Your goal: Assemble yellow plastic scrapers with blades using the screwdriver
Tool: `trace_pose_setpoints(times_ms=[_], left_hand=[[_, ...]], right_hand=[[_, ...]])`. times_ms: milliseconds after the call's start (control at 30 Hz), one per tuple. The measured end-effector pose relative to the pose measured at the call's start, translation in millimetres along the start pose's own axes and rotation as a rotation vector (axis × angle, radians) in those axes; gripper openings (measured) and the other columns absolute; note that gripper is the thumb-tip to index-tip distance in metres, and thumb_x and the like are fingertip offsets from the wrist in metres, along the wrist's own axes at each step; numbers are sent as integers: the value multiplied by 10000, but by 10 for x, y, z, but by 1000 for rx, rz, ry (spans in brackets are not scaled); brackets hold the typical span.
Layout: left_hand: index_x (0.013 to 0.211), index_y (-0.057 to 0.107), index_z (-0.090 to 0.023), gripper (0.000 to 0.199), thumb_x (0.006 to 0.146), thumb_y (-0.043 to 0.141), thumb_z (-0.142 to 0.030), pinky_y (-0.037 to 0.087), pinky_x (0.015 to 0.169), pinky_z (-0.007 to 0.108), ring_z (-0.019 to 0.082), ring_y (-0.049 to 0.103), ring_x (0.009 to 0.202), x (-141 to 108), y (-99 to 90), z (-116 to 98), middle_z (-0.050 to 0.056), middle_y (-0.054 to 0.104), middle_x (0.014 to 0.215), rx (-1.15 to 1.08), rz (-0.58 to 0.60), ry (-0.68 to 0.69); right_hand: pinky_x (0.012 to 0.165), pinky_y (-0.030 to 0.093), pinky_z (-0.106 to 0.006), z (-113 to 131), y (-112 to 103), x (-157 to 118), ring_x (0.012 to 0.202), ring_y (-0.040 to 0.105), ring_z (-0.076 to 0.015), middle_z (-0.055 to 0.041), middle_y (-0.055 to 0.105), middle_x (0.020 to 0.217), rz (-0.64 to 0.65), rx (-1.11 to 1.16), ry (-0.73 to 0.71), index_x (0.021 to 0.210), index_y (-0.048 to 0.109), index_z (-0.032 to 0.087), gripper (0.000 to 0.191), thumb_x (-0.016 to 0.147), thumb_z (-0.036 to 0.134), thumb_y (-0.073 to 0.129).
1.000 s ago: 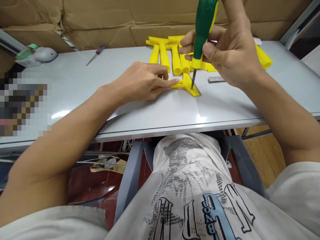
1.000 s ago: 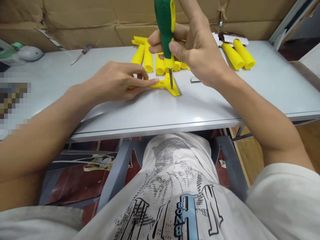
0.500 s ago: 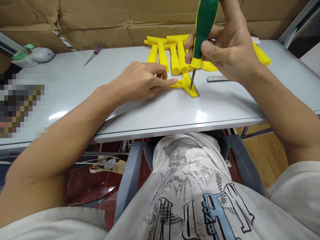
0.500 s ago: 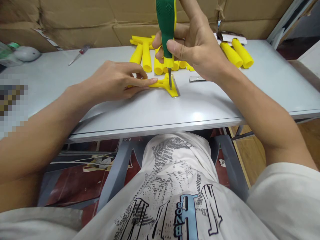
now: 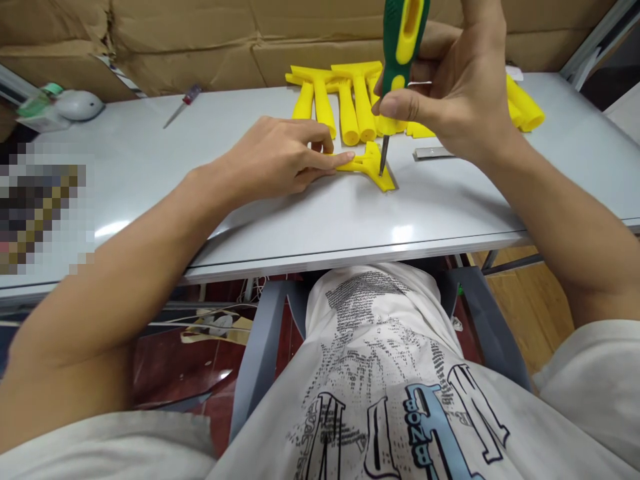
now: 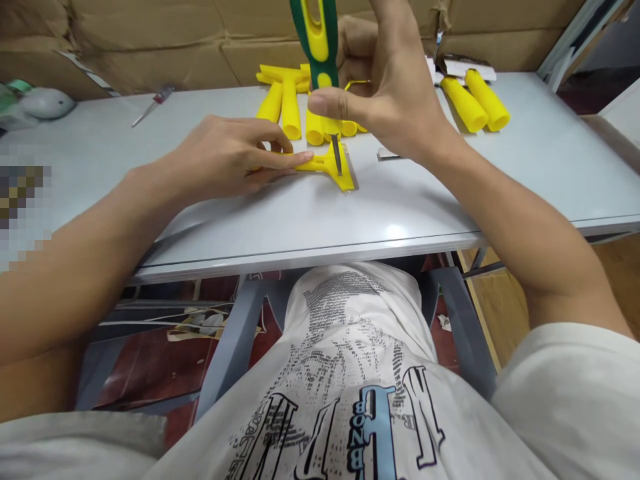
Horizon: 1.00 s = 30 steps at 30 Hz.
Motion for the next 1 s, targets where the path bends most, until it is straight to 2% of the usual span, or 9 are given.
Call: trace_pose_setpoints(times_ms=[133,200,267,367,433,600,733,900,1000], left_hand=[[1547,791,-396,505,1291,381,-542,612,1122,571,311,772,1322,-8,1,12,65,785,1352,-20,-7,7],[1561,783,-388,533,1291,347,-532,625,1099,559,307,771,1314,-7,-1,-1,64,790,1351,24,-2,22],[1569,780,-384,535,1286,341,-497,638,1054,537,302,771,1282,-4,-10,-21,69,800,1359,73,6,32],[1562,788,-399,511,1275,371,-470,639,1002,522,304,776,1231,3,-29,-45,78,810,1375,86,10,20],[1548,795,-412,487,1268,403,-481,634,1002,520,310,773,1239,6,-38,-52,74,815,1364,59,5,4],[1506,815,-426,457,1259,451,-548,616,1032,509,304,755,1250,2,-37,-29,69,827,1316,-31,-24,-40],[1529,807,-417,534,1266,365,-560,602,1000,537,313,743,1193,-2,-28,-31,87,819,1347,8,-6,2],[1511,805,-463,463,1255,428,-545,593,986,486,281,731,1184,-2,-49,-28,45,837,1307,-30,-17,-23],[1495,811,-479,440,1245,456,-555,591,982,474,282,735,1204,-1,-61,-29,33,844,1268,-58,-31,-42]], right_hand=[[922,722,-137,9,14,-24,1104,814,-157,63,742,1063,-73,-254,-239,1572,678,518,728,922,620,991],[876,683,-103,-31,32,-19,1046,794,-120,71,711,1040,-77,-301,-329,1557,678,511,615,1006,692,884],[884,663,-115,-67,24,-10,991,761,-107,78,693,1029,-103,-301,-395,1521,680,479,560,1034,710,828],[895,664,-165,-103,-2,8,1005,729,-136,51,711,1078,-138,-305,-337,1433,701,405,475,1024,602,838],[848,660,-169,-90,-10,10,983,723,-147,28,730,1112,-149,-300,-283,1382,711,388,422,1015,558,831],[909,681,-208,-24,28,14,996,735,-160,32,699,1058,-115,-249,-276,1347,668,398,428,974,573,784],[956,690,-260,-61,17,5,981,704,-174,11,712,1160,-134,-275,-153,1316,625,372,416,961,555,739],[964,704,-249,-67,-1,-7,977,746,-153,26,726,1159,-133,-212,-214,1332,618,366,401,975,489,755],[1009,718,-247,-72,-6,-9,1113,804,-171,32,755,1199,-153,-174,-217,1379,615,370,445,973,466,772]])
Point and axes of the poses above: each hand's wrist, its own x-axis towards the middle knuckle, its own y-axis out of the palm, z = x × y, the point moved 5 cm from there along x, towards the middle knuckle
